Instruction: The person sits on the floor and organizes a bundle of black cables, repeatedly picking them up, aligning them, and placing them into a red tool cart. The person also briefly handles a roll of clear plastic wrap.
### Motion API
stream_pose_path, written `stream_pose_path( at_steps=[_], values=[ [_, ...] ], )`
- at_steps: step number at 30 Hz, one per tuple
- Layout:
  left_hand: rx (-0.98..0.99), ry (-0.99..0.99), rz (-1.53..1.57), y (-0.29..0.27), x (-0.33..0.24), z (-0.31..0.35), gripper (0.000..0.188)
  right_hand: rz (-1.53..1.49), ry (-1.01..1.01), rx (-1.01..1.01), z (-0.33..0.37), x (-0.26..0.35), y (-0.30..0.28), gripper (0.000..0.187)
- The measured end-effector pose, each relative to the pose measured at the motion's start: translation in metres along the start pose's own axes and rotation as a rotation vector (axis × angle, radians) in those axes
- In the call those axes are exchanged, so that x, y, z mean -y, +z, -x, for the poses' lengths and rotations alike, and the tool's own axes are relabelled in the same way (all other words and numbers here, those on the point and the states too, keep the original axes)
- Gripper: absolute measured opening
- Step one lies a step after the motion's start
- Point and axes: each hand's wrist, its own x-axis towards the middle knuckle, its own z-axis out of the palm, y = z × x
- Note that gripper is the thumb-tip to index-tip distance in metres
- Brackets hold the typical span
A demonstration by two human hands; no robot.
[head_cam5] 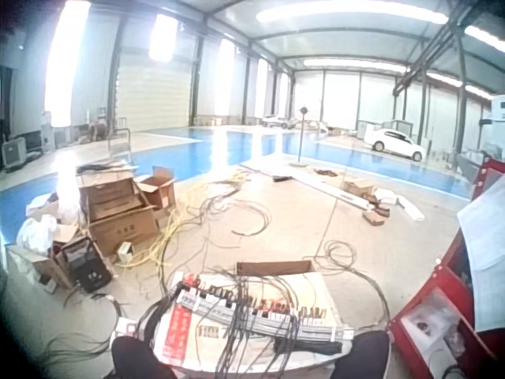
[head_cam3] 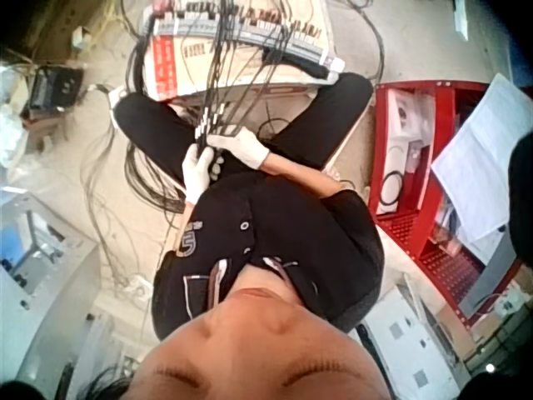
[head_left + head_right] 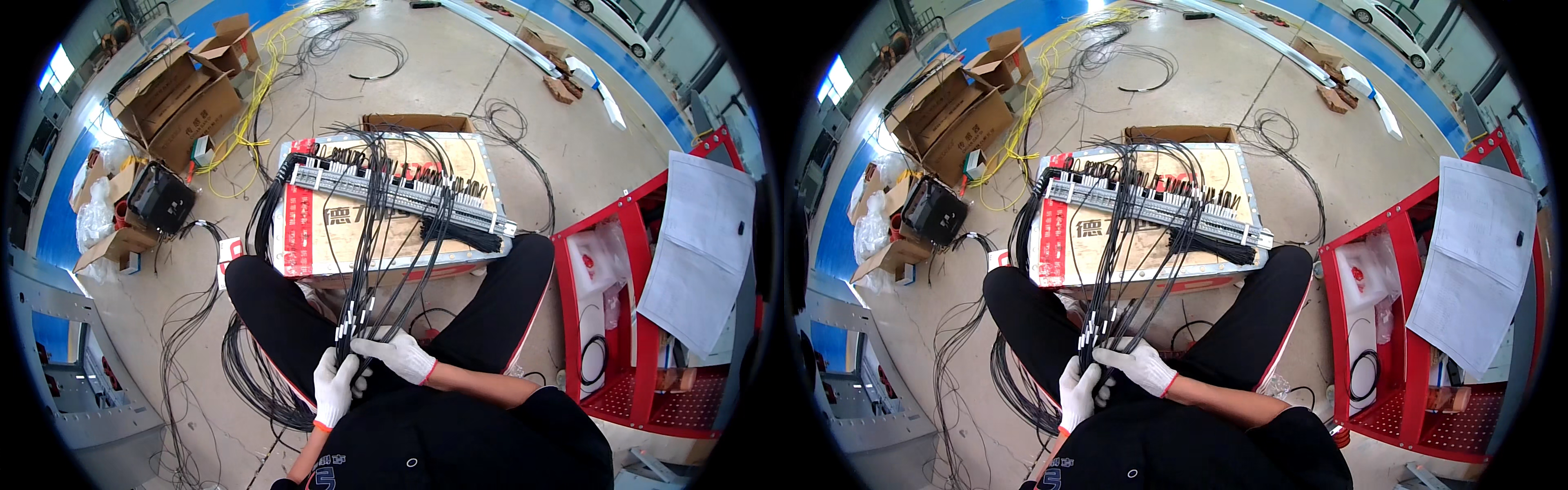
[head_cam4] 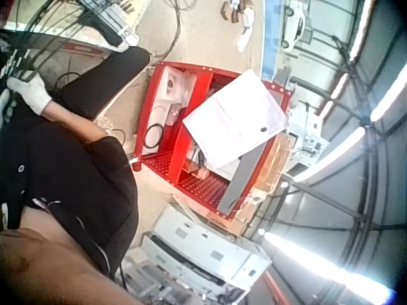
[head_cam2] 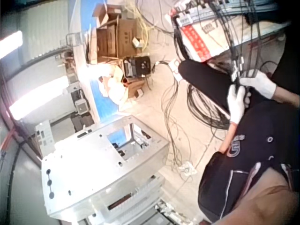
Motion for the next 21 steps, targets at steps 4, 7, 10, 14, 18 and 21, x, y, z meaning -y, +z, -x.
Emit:
stream_pose_path(
  at_steps=[4,7,10,14,18,21],
  values=[
    [-0.035,0.009,0.001,0.004,-0.004,0.001,0.015,0.346,-0.326,-0.143,0.0,-0.001,-0.005,0.02],
    [-0.034,-0.001,-0.034,0.005,-0.006,0.001,0.014,-0.124,-0.365,-0.207,-0.025,-0.008,-0.023,0.029],
    [-0.046,0.007,-0.073,0.006,-0.006,0.002,0.013,-0.749,-0.171,-0.236,-0.052,0.026,-0.044,0.028],
    [-0.062,0.026,-0.076,0.005,-0.014,0.008,0.011,-1.023,-0.119,-0.229,-0.081,0.056,-0.065,0.024],
    [-0.081,0.049,-0.07,0.009,-0.017,0.016,0.011,-0.941,-0.142,-0.268,-0.097,0.079,-0.09,0.029],
    [-0.119,0.116,-0.187,0.013,-0.019,0.022,0.012,-0.937,-0.059,-0.242,-0.107,0.08,-0.114,0.028]
  ],
)
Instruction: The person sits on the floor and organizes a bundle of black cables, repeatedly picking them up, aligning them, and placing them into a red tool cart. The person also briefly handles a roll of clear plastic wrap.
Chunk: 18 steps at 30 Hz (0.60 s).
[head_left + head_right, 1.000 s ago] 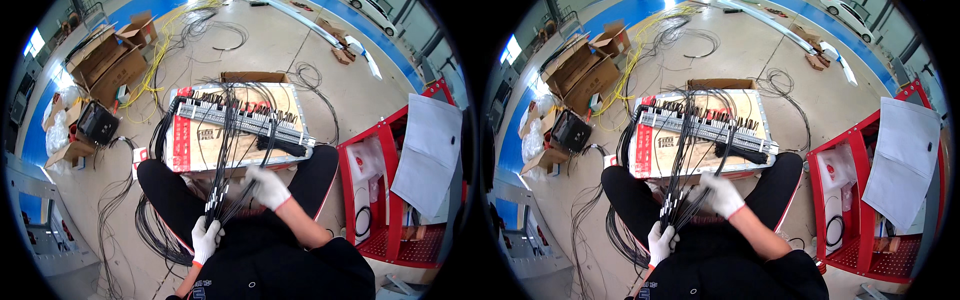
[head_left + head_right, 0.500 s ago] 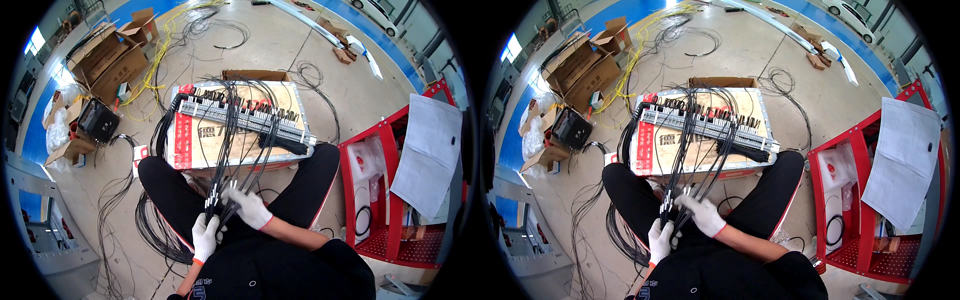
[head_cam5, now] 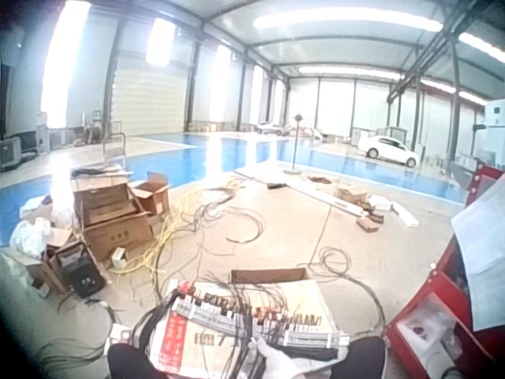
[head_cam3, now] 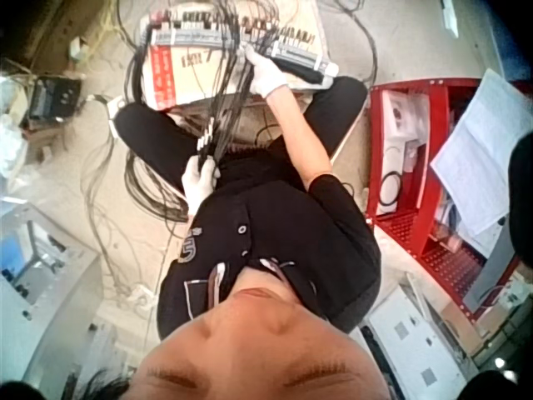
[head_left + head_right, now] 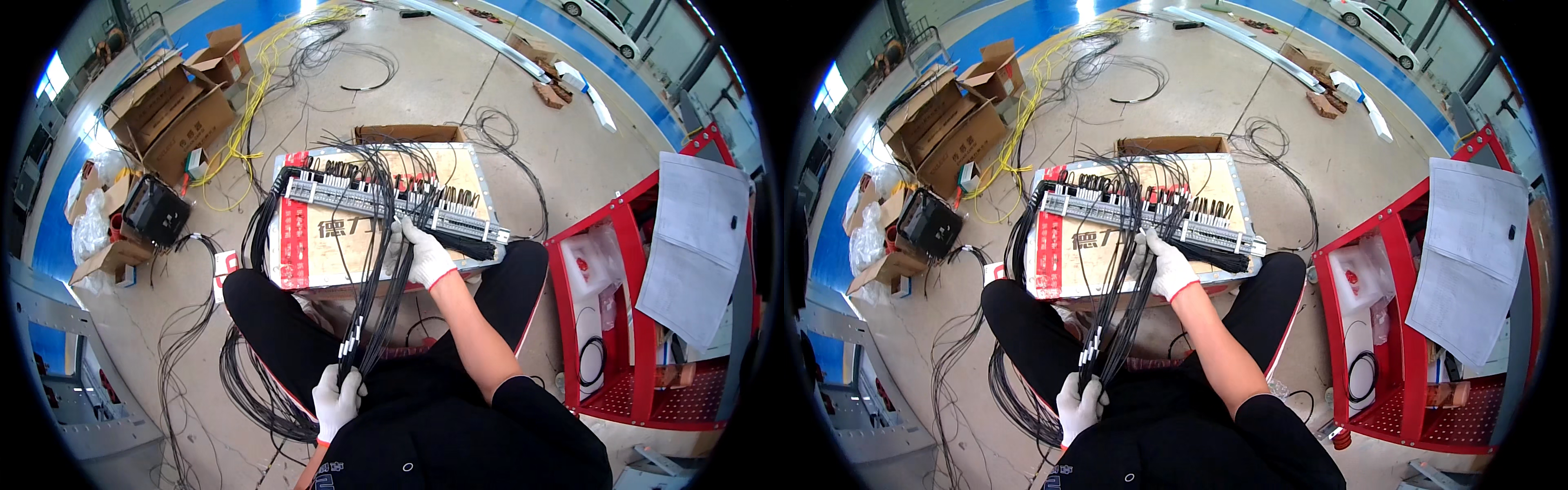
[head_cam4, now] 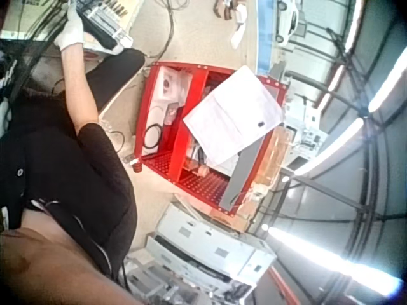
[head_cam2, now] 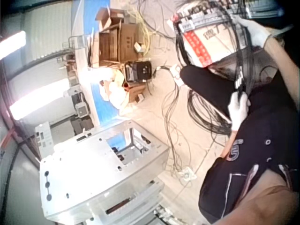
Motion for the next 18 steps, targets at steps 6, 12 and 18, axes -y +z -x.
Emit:
stream_pose_path(
  at_steps=[6,12,18],
  values=[
    [0.052,0.155,-0.185,-0.004,0.004,0.009,0.011,0.036,-0.024,0.006,0.0,0.037,0.007,0.027],
    [0.043,0.082,-0.151,0.002,0.002,0.005,0.011,-0.018,-0.18,0.069,-0.02,0.05,0.003,0.024],
    [0.043,-0.083,0.102,-0.011,0.014,-0.009,0.012,0.212,-0.169,0.137,-0.012,0.025,0.003,0.02]
  ],
)
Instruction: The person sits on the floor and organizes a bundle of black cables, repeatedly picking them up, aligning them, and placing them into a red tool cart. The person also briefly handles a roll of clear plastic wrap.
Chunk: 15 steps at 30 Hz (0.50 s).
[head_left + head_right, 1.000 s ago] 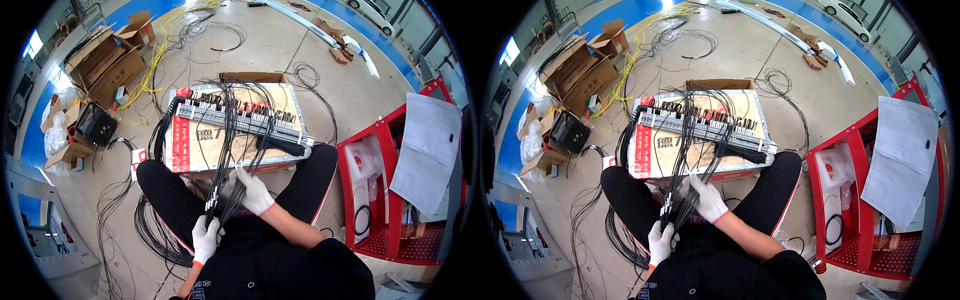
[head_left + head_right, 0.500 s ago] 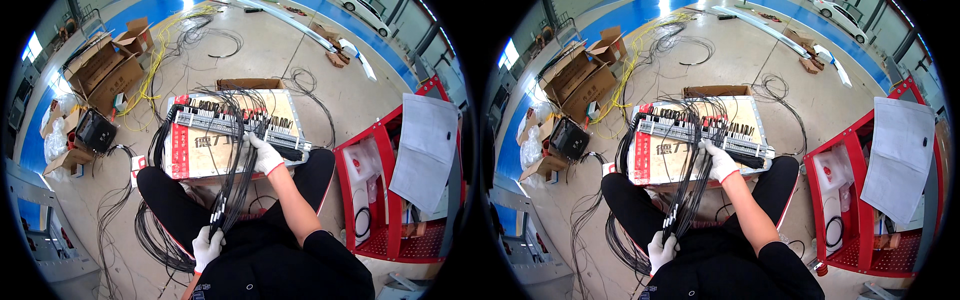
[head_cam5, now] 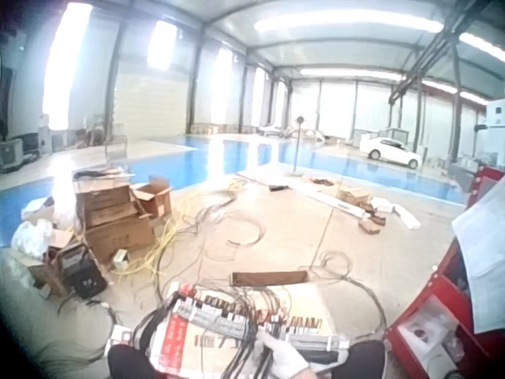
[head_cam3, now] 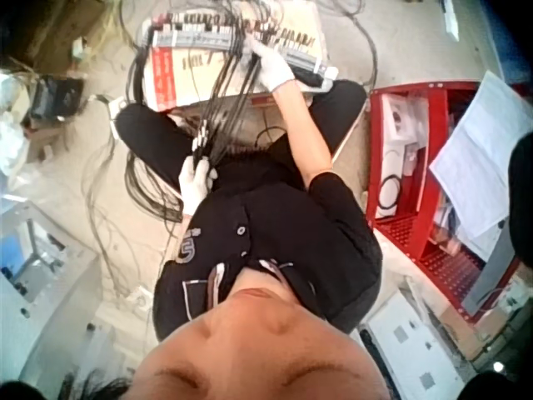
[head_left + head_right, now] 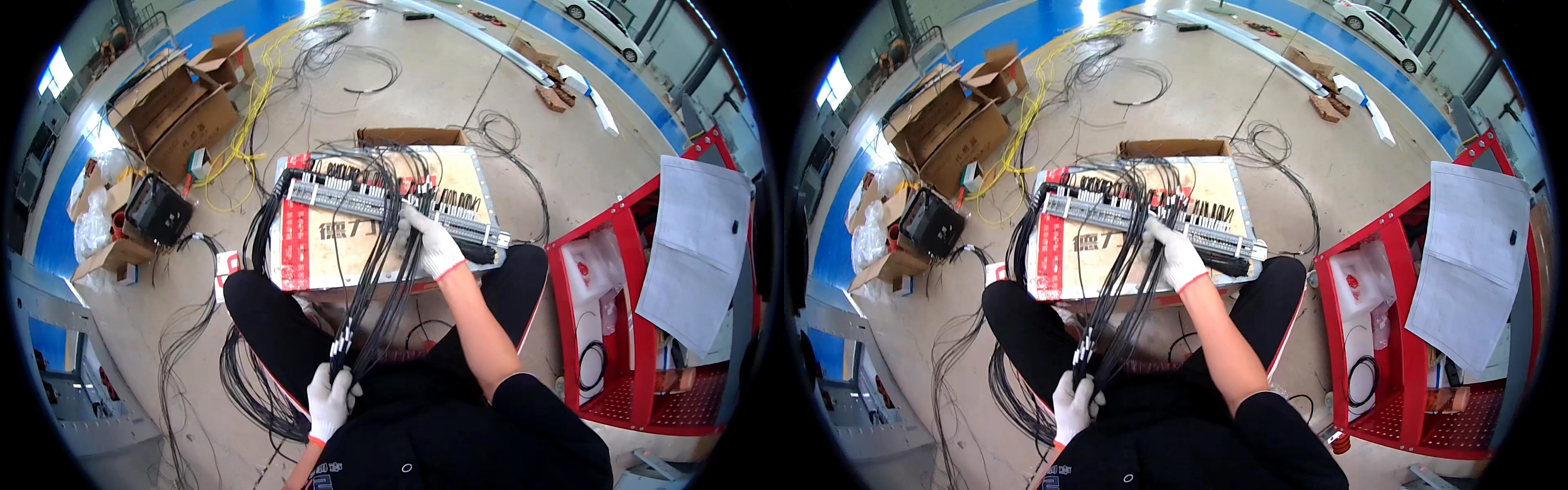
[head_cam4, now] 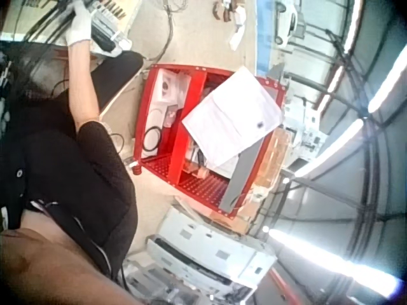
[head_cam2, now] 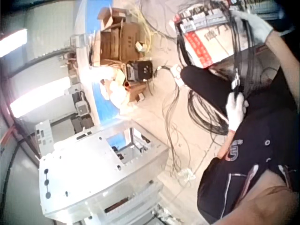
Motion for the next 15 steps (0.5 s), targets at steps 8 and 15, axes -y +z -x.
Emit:
stream_pose_path(
  at_steps=[8,15],
  values=[
    [0.102,0.064,0.006,0.004,0.005,-0.015,0.019,0.568,0.343,0.256,0.139,-0.109,0.021,0.023],
    [0.037,0.133,-0.159,0.002,0.006,-0.018,0.022,0.648,0.094,0.134,0.15,-0.131,0.019,0.019]
  ],
)
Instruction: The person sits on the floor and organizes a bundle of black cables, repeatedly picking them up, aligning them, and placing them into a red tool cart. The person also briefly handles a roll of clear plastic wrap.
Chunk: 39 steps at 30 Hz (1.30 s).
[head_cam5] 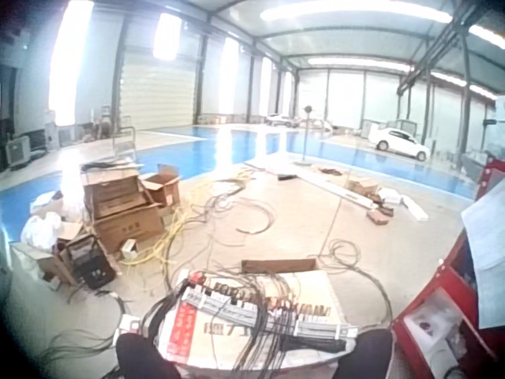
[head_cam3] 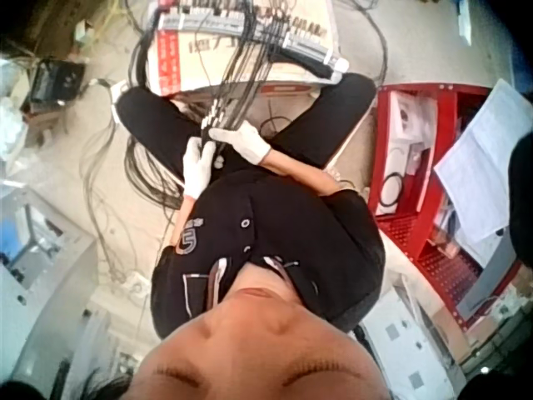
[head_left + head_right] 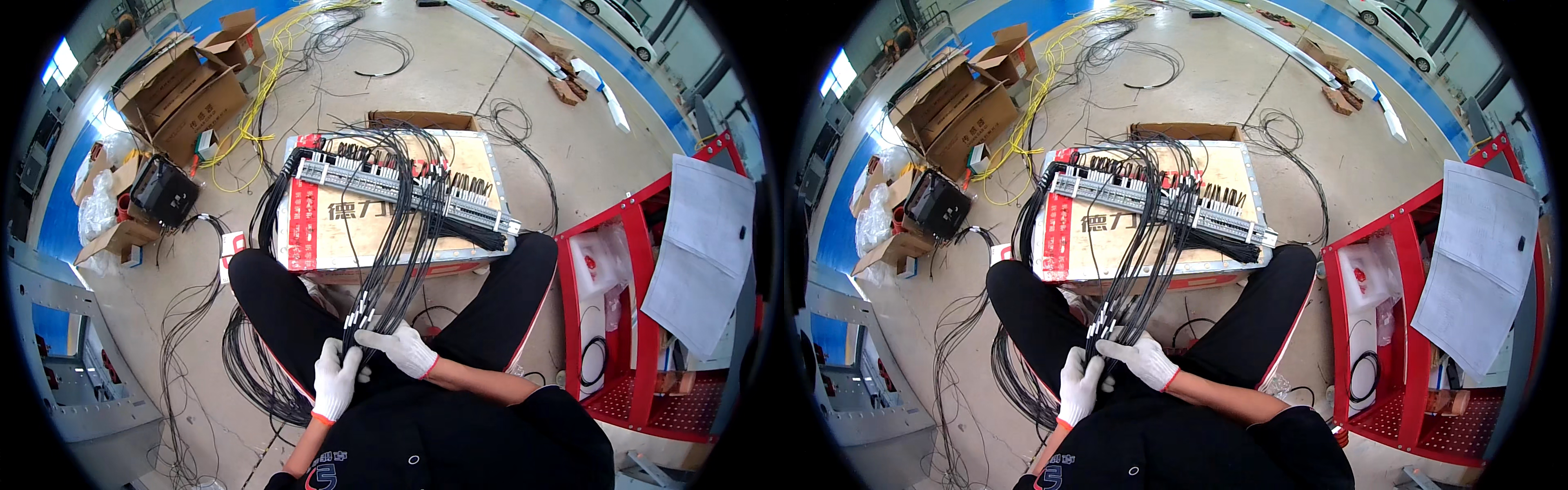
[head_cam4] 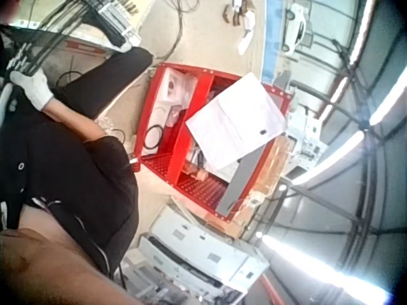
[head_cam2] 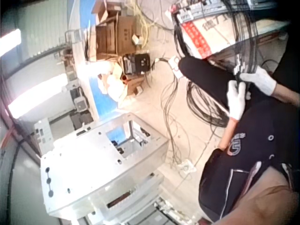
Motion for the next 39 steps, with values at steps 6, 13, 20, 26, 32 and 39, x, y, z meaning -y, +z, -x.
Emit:
stream_pose_path(
  at_steps=[6,13,20,26,32,39],
  values=[
    [-0.018,-0.037,0.129,0.001,0.003,0.004,0.02,-0.765,0.025,-0.118,-0.012,0.0,-0.013,0.019],
    [-0.044,-0.068,-0.004,0.01,-0.009,0.008,0.026,-0.87,0.017,-0.155,-0.042,0.019,-0.028,0.012],
    [-0.114,0.012,0.095,0.017,-0.007,0.004,0.02,-0.369,-0.002,-0.041,-0.016,0.017,-0.035,0.009],
    [-0.048,-0.046,-0.053,0.014,-0.005,0.0,0.022,-0.174,0.033,-0.005,-0.01,-0.021,-0.027,0.012],
    [0.017,0.004,0.145,0.009,0.012,-0.004,0.021,-0.183,0.04,0.053,-0.005,0.0,-0.02,0.02],
    [0.282,-0.031,-0.397,-0.025,0.0,0.007,0.026,-0.181,-0.053,0.118,-0.007,0.011,-0.02,0.035]
  ],
)
